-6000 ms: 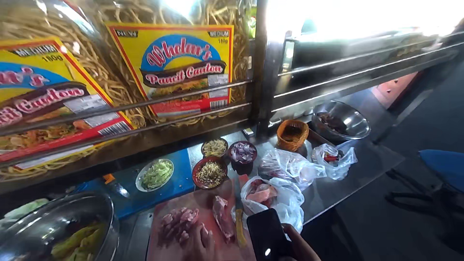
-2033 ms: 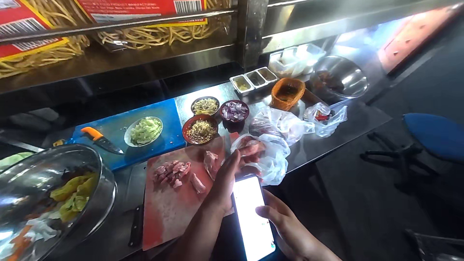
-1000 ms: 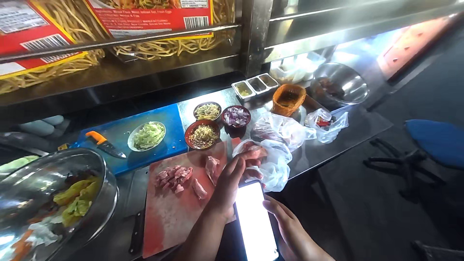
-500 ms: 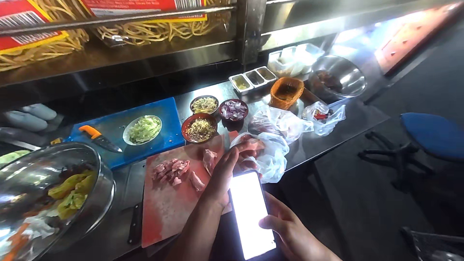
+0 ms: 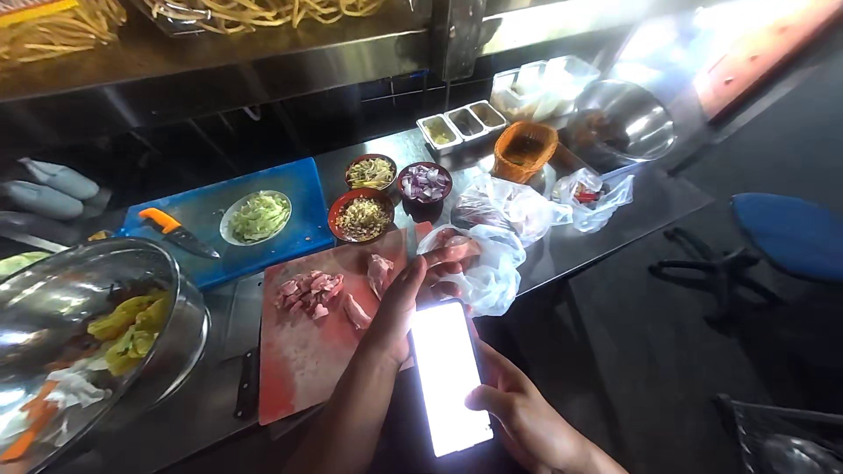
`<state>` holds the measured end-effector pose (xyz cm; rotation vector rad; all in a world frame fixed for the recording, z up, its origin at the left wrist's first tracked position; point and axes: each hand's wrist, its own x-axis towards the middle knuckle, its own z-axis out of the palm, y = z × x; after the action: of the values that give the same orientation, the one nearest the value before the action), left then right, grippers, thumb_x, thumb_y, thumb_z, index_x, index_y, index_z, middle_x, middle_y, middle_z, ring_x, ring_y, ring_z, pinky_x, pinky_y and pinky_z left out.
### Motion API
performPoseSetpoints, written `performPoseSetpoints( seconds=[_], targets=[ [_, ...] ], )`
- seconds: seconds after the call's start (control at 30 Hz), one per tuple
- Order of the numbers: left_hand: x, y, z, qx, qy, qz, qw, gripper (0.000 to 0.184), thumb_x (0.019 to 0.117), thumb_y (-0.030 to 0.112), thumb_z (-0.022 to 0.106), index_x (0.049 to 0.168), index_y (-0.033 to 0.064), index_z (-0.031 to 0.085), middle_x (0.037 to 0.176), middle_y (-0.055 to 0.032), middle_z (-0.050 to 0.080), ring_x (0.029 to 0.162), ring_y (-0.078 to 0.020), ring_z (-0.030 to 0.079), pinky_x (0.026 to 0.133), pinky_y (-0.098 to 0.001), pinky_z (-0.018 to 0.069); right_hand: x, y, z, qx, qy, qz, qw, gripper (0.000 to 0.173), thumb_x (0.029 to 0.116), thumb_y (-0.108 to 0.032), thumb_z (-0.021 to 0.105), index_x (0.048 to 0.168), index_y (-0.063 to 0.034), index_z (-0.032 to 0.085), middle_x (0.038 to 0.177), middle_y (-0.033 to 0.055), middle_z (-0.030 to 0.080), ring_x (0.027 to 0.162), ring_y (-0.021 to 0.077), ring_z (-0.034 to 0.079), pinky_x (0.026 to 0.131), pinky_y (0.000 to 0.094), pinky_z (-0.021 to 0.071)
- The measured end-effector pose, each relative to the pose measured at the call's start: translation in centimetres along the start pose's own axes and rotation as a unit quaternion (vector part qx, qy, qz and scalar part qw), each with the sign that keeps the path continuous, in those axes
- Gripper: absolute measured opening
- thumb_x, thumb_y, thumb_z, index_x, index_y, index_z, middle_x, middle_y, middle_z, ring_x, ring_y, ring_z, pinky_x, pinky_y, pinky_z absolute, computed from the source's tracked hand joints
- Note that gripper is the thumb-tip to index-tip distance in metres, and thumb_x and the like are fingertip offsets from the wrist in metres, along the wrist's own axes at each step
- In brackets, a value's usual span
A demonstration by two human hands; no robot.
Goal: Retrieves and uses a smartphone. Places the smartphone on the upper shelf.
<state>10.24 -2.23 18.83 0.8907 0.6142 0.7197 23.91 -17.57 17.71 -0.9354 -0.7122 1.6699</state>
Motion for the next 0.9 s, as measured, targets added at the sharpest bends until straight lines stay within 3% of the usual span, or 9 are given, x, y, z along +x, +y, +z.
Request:
performPoseSetpoints(
  seconds=[0.27,0.37,0.57,0.67,0.8,0.9],
  targets=[
    [-0.1,-0.1,-0.2,-0.005,-0.010,0.003,1.000,0.056,0.1086,0.052,0.033,0.137,0.0144,0.062,0.118,-0.0113,0.068,0.089,-0.0224,0.070,0.079,-0.0426,0.0624,0.0,0.1,-0.1,-0.001,-0.007,0.004,1.000,0.079,0.0850,0.014,0.051,0.157,0.0019,0.023,0.143,0.0114,0.058,0.123,0.0171,0.064,0.104,0.0362,0.0559],
    [-0.1,0.0,-0.2,-0.022,-0.009,-0.006,1.000,0.053,0.1095,0.050,0.032,0.136,0.0148,0.063,0.117,-0.0118,0.068,0.087,-0.0222,0.070,0.078,-0.0418,0.0623,0.0,0.0,0.1,0.009,-0.009,0.010,1.000,0.071,0.0860,0.014,0.051,0.152,-0.0009,0.031,0.135,0.0121,0.064,0.115,0.0206,0.069,0.098,0.0409,0.0596],
    [0.0,-0.1,-0.3,-0.023,-0.008,-0.005,1.000,0.053,0.1092,0.049,0.032,0.135,0.0136,0.063,0.116,-0.0127,0.068,0.087,-0.0235,0.070,0.079,-0.0437,0.0620,0.1,0.0,0.0,0.004,-0.022,-0.001,1.000,0.068,0.0864,0.014,0.050,0.151,-0.0004,0.033,0.134,0.0128,0.064,0.116,0.0213,0.068,0.099,0.0414,0.0591],
    [-0.1,-0.1,-0.1,-0.009,-0.006,0.003,1.000,0.052,0.1091,0.049,0.035,0.136,0.0133,0.062,0.117,-0.0127,0.068,0.087,-0.0219,0.070,0.078,-0.0394,0.0620,0.2,-0.1,0.2,0.006,-0.005,0.004,1.000,0.059,0.0917,0.007,0.052,0.148,-0.0002,0.038,0.130,0.0123,0.066,0.113,0.0204,0.069,0.098,0.0398,0.0587],
    [-0.3,0.1,0.5,0.020,-0.015,0.014,1.000,0.049,0.1086,0.047,0.039,0.137,0.0161,0.063,0.120,-0.0116,0.068,0.089,-0.0209,0.069,0.079,-0.0379,0.0612,0.7,-0.7,1.0,0.011,0.064,0.021,0.998,0.037,0.0987,-0.007,0.055,0.135,-0.0013,0.052,0.114,0.0115,0.071,0.101,0.0196,0.072,0.090,0.0380,0.0617],
    [-0.5,0.5,0.9,0.059,-0.009,0.025,0.998,0.048,0.1092,0.045,0.037,0.137,0.0161,0.063,0.119,-0.0111,0.069,0.089,-0.0204,0.069,0.079,-0.0359,0.0604,0.9,-0.8,1.3,0.013,0.071,0.015,0.997,0.038,0.0996,-0.009,0.055,0.137,-0.0009,0.052,0.115,0.0117,0.071,0.102,0.0196,0.072,0.090,0.0377,0.0618]
  ],
)
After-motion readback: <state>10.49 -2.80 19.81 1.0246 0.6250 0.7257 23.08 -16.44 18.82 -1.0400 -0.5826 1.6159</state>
